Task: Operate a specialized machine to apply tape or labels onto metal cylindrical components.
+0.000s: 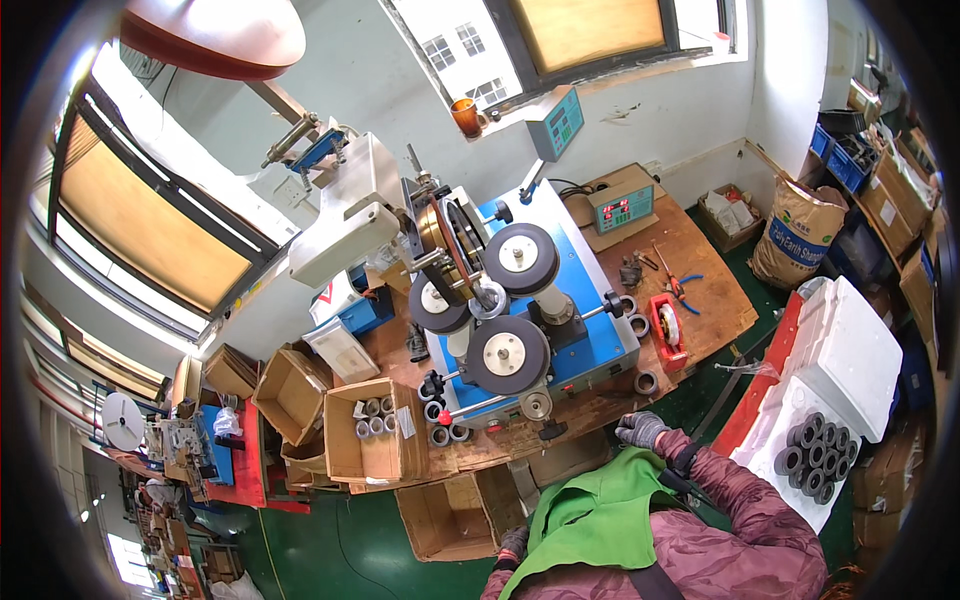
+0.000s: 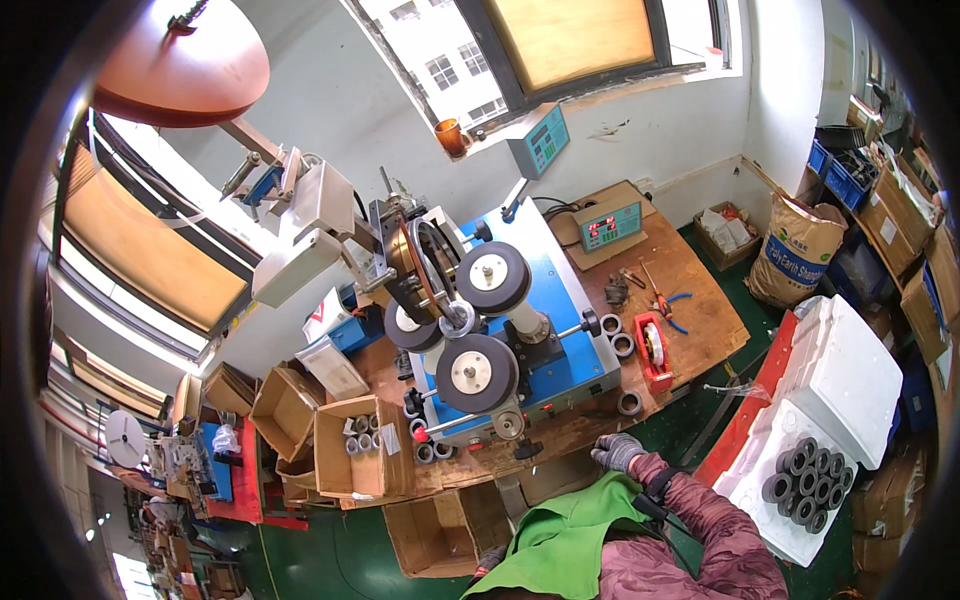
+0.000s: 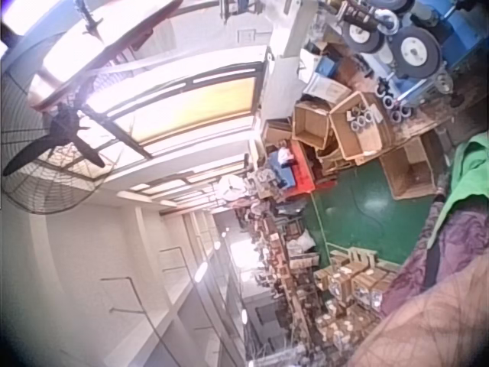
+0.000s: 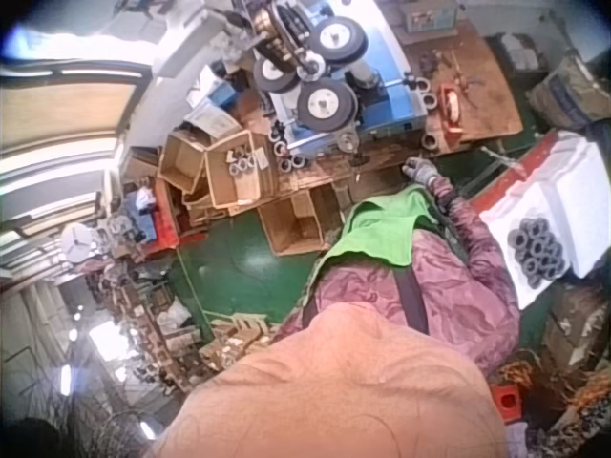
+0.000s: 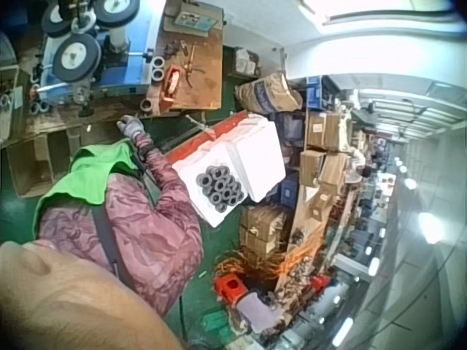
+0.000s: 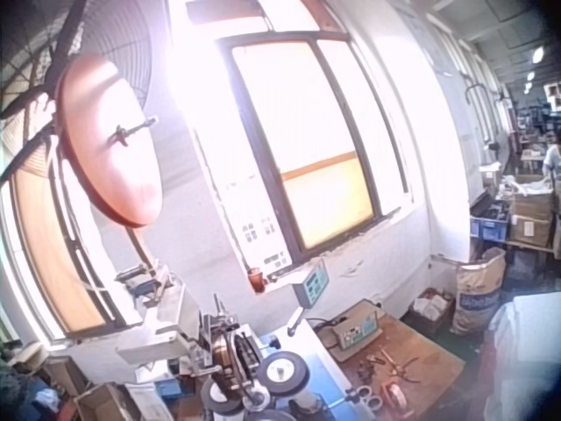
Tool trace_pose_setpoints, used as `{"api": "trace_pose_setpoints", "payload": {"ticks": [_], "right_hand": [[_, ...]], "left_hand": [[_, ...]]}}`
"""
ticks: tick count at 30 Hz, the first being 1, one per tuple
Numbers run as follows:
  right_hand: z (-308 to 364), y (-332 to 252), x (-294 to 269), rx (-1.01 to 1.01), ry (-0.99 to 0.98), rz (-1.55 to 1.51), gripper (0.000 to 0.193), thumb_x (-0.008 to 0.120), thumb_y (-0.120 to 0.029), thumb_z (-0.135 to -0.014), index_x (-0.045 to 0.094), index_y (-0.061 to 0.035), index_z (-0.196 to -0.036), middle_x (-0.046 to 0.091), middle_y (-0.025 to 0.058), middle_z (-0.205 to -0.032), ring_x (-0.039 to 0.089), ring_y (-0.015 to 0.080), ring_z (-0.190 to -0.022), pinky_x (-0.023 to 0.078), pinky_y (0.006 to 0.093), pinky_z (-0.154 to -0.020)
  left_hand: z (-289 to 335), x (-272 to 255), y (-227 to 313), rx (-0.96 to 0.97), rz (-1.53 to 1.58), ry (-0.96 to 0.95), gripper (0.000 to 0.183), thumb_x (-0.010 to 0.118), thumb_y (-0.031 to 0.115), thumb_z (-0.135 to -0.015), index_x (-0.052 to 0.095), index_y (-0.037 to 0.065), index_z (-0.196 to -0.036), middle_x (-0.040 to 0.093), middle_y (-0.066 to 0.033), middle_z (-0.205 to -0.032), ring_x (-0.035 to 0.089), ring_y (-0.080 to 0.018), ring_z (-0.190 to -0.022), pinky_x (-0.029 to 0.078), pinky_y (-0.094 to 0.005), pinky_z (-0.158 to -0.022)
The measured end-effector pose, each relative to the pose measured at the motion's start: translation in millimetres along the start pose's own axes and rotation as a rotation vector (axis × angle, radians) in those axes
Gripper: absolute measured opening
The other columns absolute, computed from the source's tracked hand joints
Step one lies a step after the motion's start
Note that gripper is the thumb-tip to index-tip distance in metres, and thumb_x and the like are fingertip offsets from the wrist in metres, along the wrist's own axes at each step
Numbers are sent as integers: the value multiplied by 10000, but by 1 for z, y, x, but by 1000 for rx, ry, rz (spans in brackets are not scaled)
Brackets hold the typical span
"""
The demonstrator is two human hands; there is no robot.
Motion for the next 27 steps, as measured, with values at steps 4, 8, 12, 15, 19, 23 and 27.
{"api": "trace_pose_setpoints", "payload": {"ticks": [4,8,12,15,19,23,27], "right_hand": [[-4,-5,5,-5,-16,4,293,561,-347,-783,614,-84,-902,632,131,-831,602,296,-805,463,379,-725],[-2,9,0,25,28,10,295,561,-344,-785,614,-76,-896,633,130,-812,605,294,-789,464,378,-711],[-4,-1,5,-13,7,1,292,564,-337,-786,616,-65,-877,633,129,-778,608,292,-762,465,378,-693],[-3,-4,4,-19,9,4,286,566,-333,-786,618,-63,-866,633,126,-763,609,292,-748,465,379,-687],[-2,-3,4,-17,12,27,282,566,-334,-784,620,-68,-862,634,123,-757,610,289,-740,464,380,-684],[-10,-6,13,-37,-6,57,280,565,-334,-782,621,-73,-864,634,121,-758,610,287,-741,465,379,-684],[-5,-13,6,-28,6,66,246,562,-299,-782,618,-76,-870,637,113,-774,609,280,-755,468,366,-691]], "left_hand": [[60,-23,26,396,-340,615,279,474,286,-778,626,126,-949,586,-140,-1058,544,-302,-1005,429,-383,-853],[32,-73,46,-220,515,-23,321,445,325,-787,627,110,-942,594,-135,-1042,545,-317,-991,419,-370,-854],[41,-83,50,-138,313,-22,313,454,330,-782,633,121,-930,600,-137,-1022,550,-321,-973,423,-382,-844],[42,-88,58,-45,112,4,278,479,310,-770,637,134,-915,605,-138,-1004,553,-324,-968,429,-397,-835],[33,-78,54,-27,66,-46,248,499,282,-761,631,148,-922,600,-141,-1011,550,-326,-980,433,-406,-834],[27,-43,21,-106,271,-39,242,496,259,-765,615,155,-949,587,-145,-1041,545,-325,-991,434,-407,-834],[23,-39,10,-185,587,52,242,493,255,-768,615,155,-951,587,-143,-1044,547,-320,-987,436,-404,-827]]}}
Point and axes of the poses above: each hand's wrist, its own z-axis away from the middle knuckle, its own x-axis out of the palm, y = z × x, the point moved 7 cm from there along -z, towards the middle knuckle
